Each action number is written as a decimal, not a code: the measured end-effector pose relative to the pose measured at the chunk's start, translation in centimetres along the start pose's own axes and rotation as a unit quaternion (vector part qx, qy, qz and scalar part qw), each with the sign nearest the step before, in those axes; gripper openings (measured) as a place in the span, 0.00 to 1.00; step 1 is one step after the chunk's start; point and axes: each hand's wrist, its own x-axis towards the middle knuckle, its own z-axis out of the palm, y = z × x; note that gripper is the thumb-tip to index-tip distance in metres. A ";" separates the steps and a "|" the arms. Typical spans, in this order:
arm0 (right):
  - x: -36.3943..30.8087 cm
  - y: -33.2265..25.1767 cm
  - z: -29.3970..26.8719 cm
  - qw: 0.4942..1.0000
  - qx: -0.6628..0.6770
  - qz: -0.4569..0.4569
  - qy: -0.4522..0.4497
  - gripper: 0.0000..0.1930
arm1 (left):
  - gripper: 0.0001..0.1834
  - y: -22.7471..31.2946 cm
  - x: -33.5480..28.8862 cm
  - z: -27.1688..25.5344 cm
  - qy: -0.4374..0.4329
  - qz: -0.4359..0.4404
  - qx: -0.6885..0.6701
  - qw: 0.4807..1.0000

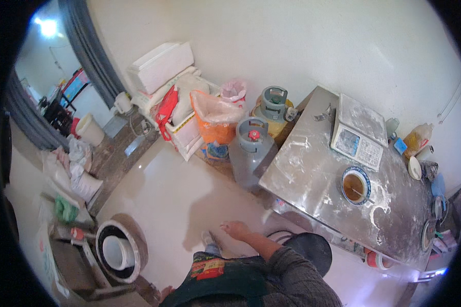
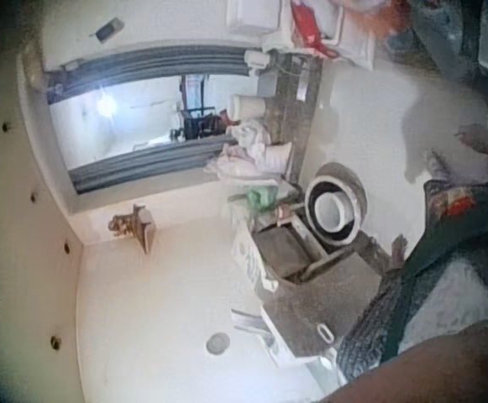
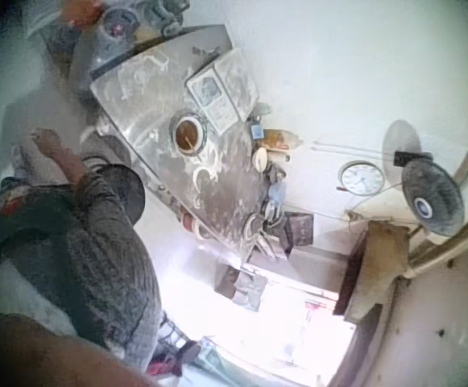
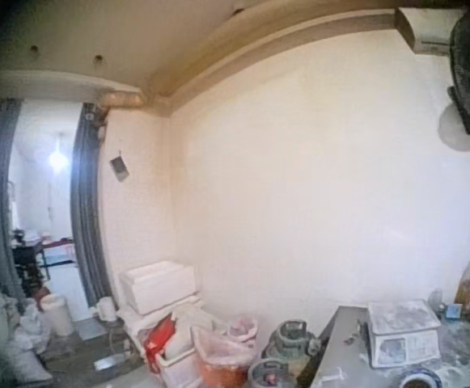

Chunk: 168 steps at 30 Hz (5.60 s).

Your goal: The person sweeps debris into a dustpan outside, then enters a kitchen and lights a gas stove. They move to a worktable, cut a large sheet of dough into strips, and roll the strips into small dough balls, placing them on the table.

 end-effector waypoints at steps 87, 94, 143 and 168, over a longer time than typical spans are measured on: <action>6.7 -9.1 3.7 0.600 0.159 0.609 0.494 0.17 | 0.11 59.8 38.1 45.4 -0.148 0.126 0.758 0.622; -10.2 -18.0 24.4 0.486 0.290 0.688 0.454 0.18 | 0.11 33.1 27.9 51.4 -0.345 0.061 0.843 0.408; -146.5 11.6 7.8 0.392 0.122 0.714 0.568 0.15 | 0.23 -92.9 -33.0 97.0 -0.647 -0.106 0.752 -0.067; -186.6 35.7 -0.5 0.440 0.595 0.542 0.399 0.11 | 0.15 -130.2 -7.3 138.6 -0.420 0.209 0.649 0.599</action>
